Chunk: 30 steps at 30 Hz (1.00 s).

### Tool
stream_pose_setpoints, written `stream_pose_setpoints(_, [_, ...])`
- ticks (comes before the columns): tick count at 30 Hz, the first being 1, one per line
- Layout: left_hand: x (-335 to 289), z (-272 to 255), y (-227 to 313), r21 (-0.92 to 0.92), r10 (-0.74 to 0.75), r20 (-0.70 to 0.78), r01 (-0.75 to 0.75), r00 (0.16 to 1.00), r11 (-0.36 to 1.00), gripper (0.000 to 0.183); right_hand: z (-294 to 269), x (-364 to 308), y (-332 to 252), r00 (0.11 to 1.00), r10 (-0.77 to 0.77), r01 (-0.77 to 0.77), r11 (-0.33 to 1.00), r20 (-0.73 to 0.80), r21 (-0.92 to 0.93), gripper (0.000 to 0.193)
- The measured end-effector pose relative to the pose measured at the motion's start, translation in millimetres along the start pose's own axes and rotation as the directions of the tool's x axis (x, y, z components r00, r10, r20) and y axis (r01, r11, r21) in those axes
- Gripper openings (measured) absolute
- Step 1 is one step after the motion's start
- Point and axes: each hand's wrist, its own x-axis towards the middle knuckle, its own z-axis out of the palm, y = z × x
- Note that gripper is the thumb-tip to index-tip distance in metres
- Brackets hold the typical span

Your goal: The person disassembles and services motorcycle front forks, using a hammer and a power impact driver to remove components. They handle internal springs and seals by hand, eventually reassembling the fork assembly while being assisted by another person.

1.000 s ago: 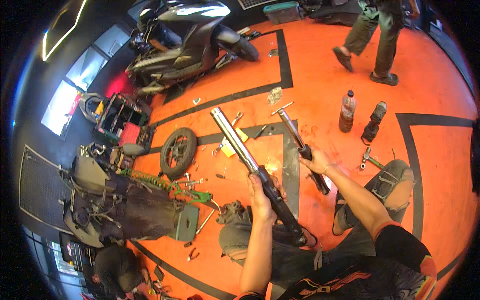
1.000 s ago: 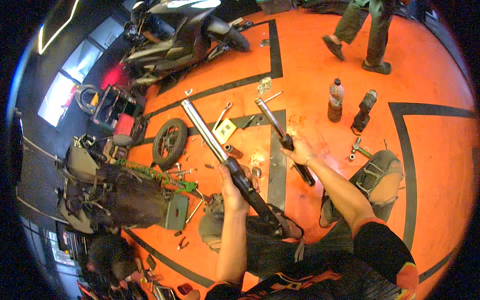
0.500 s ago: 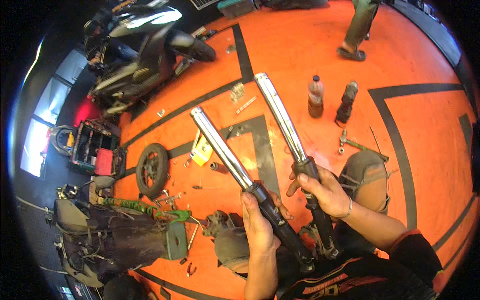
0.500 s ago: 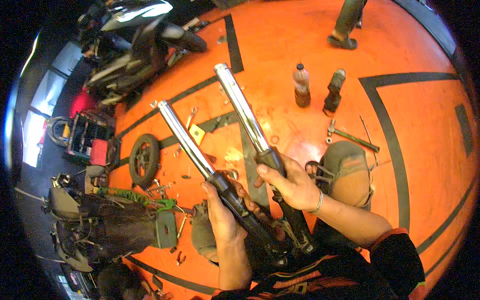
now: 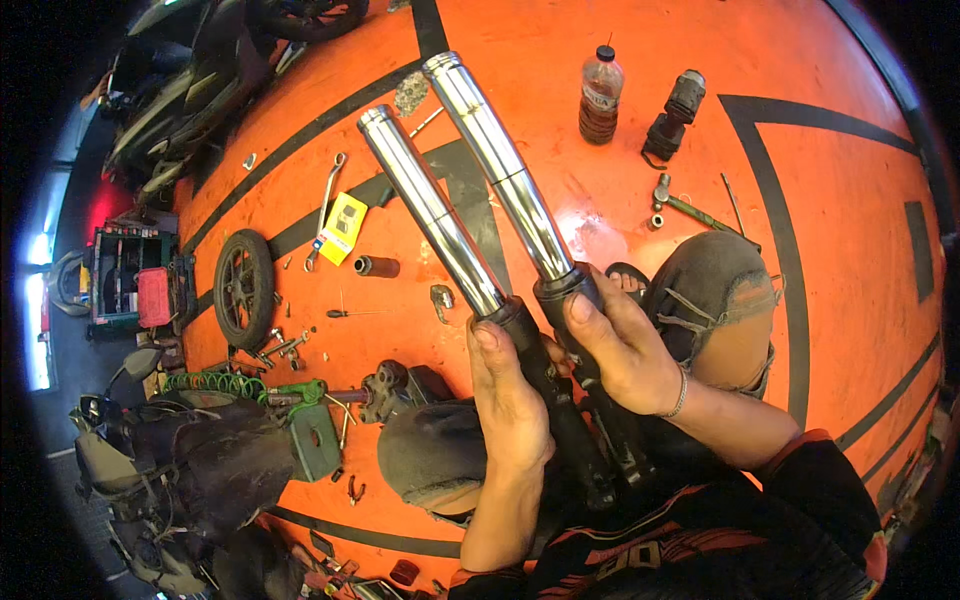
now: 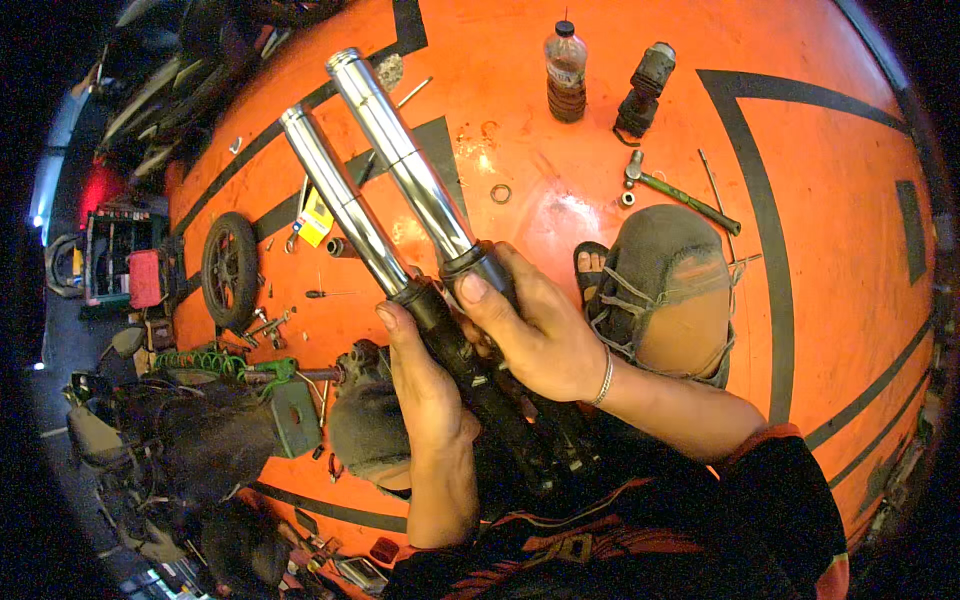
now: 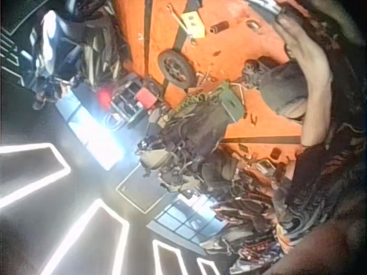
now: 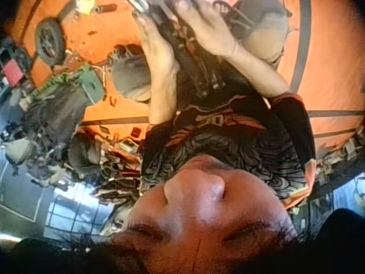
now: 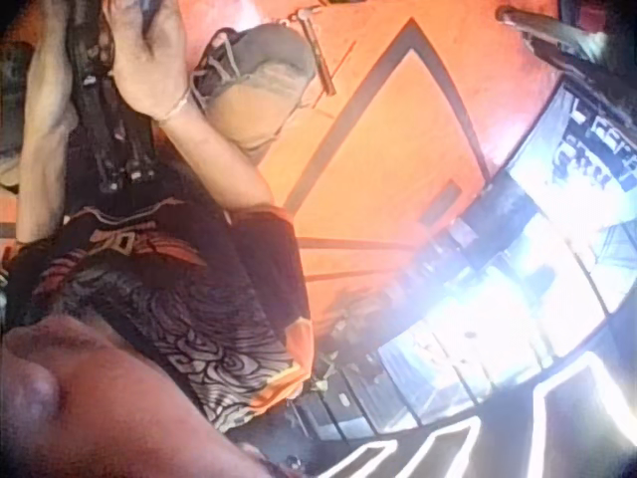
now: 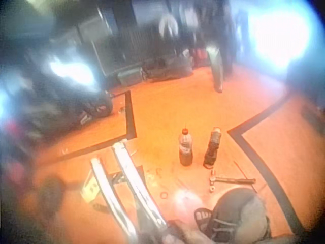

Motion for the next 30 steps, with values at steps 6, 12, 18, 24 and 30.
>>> stream_pose_setpoints(6, [6.9,-4.7,-2.0,-0.005,0.017,-0.022,-0.017,1.0,1.0,0.048,4.0,2.3,0.8,0.999,-0.035,0.03,0.974,-0.018,-0.225,0.031])
stream_pose_setpoints(12, [7.9,-9.6,-11.7,0.096,0.1,-0.011,-0.099,0.995,0.99,0.049,4.9,3.1,-9.6,0.998,-0.051,0.034,0.945,-0.045,-0.325,0.031])
stream_pose_setpoints(18, [8.1,-5.0,-14.4,0.079,0.205,0.006,-0.205,0.979,0.976,0.05,3.8,2.5,-11.1,0.994,-0.105,0.094,0.952,-0.022,-0.291,0.033])
stream_pose_setpoints(24, [6.2,-4.7,-4.3,0.03,0.142,0.022,-0.142,0.99,0.989,0.05,2.2,4.3,-10.2,0.999,-0.036,0.03,0.969,-0.021,-0.244,0.033])
stream_pose_setpoints(30, [6.1,-2.9,-3.4,-0.056,0.078,0.001,-0.078,0.997,0.995,0.046,3.6,4.3,-3.6,0.999,-0.047,0.041,0.978,-0.027,-0.204,0.03])
